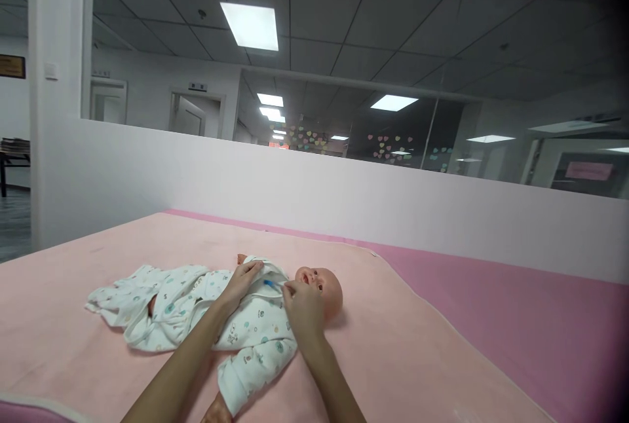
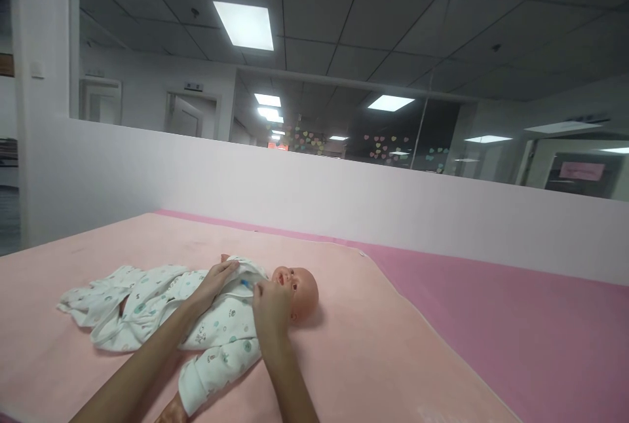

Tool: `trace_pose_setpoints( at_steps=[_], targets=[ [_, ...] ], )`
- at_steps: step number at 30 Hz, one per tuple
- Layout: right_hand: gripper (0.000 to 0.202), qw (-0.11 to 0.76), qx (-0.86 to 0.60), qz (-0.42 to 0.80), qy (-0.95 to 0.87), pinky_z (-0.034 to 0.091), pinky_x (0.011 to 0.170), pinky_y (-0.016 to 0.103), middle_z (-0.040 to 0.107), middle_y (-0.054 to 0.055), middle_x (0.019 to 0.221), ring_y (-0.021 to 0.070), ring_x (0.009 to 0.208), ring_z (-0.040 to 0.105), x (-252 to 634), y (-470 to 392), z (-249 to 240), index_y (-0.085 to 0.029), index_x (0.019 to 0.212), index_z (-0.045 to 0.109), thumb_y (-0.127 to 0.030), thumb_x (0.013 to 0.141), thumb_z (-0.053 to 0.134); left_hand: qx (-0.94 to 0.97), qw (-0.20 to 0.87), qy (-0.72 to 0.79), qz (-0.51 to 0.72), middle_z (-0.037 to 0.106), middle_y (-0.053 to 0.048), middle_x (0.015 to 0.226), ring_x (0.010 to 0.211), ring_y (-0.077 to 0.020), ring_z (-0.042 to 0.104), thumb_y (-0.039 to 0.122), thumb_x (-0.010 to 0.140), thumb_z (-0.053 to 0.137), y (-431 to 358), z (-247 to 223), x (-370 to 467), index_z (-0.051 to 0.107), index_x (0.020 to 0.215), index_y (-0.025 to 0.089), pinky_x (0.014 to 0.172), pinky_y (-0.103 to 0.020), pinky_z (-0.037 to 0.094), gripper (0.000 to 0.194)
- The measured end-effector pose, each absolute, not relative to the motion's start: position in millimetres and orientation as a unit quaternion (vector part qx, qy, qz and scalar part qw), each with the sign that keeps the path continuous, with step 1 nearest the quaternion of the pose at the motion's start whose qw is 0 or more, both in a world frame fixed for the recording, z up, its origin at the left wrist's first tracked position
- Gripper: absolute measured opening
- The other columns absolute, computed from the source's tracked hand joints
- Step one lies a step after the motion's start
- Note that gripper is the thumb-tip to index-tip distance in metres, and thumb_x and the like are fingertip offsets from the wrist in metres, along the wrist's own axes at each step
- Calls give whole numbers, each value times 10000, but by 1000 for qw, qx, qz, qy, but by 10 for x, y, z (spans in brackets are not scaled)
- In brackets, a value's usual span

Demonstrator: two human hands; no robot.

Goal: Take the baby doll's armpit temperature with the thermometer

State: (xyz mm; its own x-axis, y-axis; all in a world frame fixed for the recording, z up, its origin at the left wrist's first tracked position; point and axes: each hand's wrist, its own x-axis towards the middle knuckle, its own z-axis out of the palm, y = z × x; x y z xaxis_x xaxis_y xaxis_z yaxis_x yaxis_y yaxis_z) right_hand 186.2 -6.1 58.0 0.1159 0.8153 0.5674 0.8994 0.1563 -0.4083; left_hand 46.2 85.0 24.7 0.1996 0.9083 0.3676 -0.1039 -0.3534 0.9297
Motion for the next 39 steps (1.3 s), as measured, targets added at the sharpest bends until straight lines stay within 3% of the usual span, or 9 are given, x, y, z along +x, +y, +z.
trace_pose_setpoints(
  at_steps=[5,10,13,15,19,22,26,33,39],
  targets=[
    [309,210,-665,-108,-708,414,624,237,688,124,841,185,750,636,1578,471,388,-138,805,686,-77,824,383,609,482,300,554,606,-35,734,746,-152,535,539,722,544,825,246,464,628,768,121,699,-247,406,429],
    [343,196,-667,-103,-712,419,640,232,686,114,834,185,776,637,1574,551,326,-141,808,683,-47,820,353,656,458,307,516,634,-52,720,706,-160,556,539,723,537,815,262,436,649,741,114,670,-250,417,440],
    [335,192,-662,-109,-716,419,686,220,680,96,889,172,827,628,1576,498,328,-155,866,669,-40,817,358,709,360,425,432,671,-76,774,711,-175,602,522,831,347,925,346,438,655,910,108,647,-263,440,522],
    [336,181,-668,-114,-713,422,691,226,674,107,903,179,836,626,1571,469,333,-139,874,659,-18,804,353,738,259,502,368,682,-90,863,767,-181,621,427,890,205,1065,412,475,623,1029,120,673,-282,451,538],
    [339,171,-679,-113,-705,430,661,239,667,120,896,196,816,632,1577,452,325,-121,847,649,3,793,337,773,149,537,304,567,-87,1201,1137,-248,471,266,808,443,1380,422,621,573,1134,210,943,-383,329,355],
    [323,175,-676,-108,-708,435,671,225,670,106,895,186,830,635,1596,459,315,-134,873,648,-21,808,352,804,83,545,225,496,-82,1287,1177,-293,431,222,777,493,1530,309,713,545,1167,259,970,-478,266,395],
    [299,161,-682,-97,-706,443,660,217,678,94,885,190,836,640,1604,458,324,-147,870,657,-33,802,389,823,-3,547,153,600,-99,1132,1091,-287,496,188,793,455,1609,194,741,601,1068,256,955,-528,235,319],
    [300,169,-683,-99,-704,443,640,218,677,107,881,191,825,644,1601,450,315,-135,866,655,-5,791,395,832,-130,517,152,567,-149,1126,1130,-252,452,137,789,386,1534,310,669,610,942,161,1037,-460,103,273],
    [302,219,-690,-79,-685,427,668,225,671,112,889,184,830,637,1599,468,302,-129,853,657,5,787,395,846,-132,495,146,649,-116,855,825,-245,598,259,711,475,1379,474,561,545,920,147,825,-380,376,248]
  ],
)
